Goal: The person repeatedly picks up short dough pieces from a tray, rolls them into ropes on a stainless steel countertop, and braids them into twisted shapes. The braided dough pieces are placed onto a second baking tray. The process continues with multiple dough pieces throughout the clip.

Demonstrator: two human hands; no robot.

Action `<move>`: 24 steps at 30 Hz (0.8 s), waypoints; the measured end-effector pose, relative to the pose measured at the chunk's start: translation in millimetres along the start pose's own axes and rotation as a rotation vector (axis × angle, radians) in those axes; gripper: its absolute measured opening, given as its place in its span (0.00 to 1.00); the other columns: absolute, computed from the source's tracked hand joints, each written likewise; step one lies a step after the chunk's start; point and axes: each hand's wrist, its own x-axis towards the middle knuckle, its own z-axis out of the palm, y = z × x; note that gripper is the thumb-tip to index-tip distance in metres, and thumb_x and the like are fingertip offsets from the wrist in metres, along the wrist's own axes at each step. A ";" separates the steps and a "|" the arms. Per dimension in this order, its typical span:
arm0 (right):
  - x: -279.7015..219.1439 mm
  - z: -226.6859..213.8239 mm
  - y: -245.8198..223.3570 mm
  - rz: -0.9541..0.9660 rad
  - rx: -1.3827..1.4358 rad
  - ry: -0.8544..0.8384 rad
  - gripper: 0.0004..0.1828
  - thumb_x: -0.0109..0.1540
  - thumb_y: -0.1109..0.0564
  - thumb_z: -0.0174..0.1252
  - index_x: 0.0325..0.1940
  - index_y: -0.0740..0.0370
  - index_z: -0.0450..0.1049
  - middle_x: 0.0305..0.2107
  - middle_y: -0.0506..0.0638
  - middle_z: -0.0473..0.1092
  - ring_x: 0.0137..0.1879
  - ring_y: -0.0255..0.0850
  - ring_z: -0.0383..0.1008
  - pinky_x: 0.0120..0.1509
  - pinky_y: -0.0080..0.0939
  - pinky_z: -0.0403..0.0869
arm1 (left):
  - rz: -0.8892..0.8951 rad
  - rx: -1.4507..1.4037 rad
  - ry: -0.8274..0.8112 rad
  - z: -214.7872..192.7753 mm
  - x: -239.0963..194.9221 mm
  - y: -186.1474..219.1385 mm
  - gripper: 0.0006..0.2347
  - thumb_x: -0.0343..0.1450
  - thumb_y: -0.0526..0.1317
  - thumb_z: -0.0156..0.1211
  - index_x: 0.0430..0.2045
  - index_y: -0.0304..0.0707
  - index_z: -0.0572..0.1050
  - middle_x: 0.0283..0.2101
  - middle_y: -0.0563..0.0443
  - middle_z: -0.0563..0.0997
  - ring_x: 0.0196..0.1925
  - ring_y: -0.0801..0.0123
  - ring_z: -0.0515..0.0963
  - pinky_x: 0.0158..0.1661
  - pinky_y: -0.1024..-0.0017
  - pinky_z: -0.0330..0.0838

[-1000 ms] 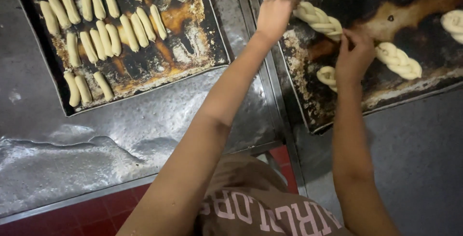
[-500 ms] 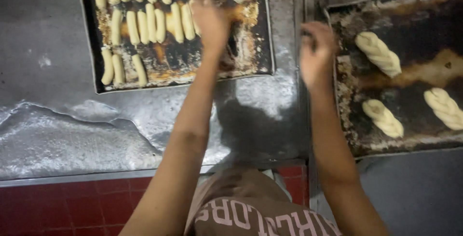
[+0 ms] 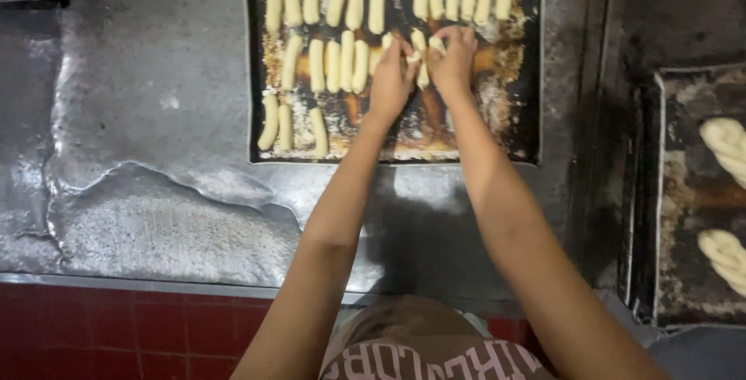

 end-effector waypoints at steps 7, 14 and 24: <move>16.2 14.4 -29.0 0.317 -0.009 -0.115 0.23 0.61 0.43 0.66 0.51 0.59 0.72 0.37 0.53 0.74 0.43 0.51 0.77 0.47 0.49 0.72 | -0.173 -0.091 0.103 -64.0 -61.3 61.0 0.13 0.75 0.38 0.60 0.50 0.44 0.65 0.25 0.61 0.69 0.23 0.77 0.68 0.24 0.77 0.59; -42.0 -92.0 -130.6 0.284 0.363 -0.216 0.14 0.64 0.63 0.63 0.50 0.52 0.69 0.44 0.44 0.72 0.48 0.37 0.74 0.53 0.37 0.72 | -0.248 -0.070 -0.279 -70.0 -207.0 80.2 0.07 0.77 0.44 0.54 0.45 0.47 0.75 0.37 0.62 0.85 0.32 0.72 0.76 0.31 0.72 0.67; -224.0 -215.1 -97.5 0.104 0.436 -0.526 0.15 0.61 0.54 0.68 0.51 0.58 0.83 0.40 0.57 0.75 0.50 0.54 0.76 0.61 0.52 0.70 | -0.366 0.270 -0.312 -75.5 -311.9 68.2 0.30 0.65 0.44 0.73 0.60 0.37 0.65 0.55 0.44 0.69 0.59 0.48 0.70 0.61 0.53 0.66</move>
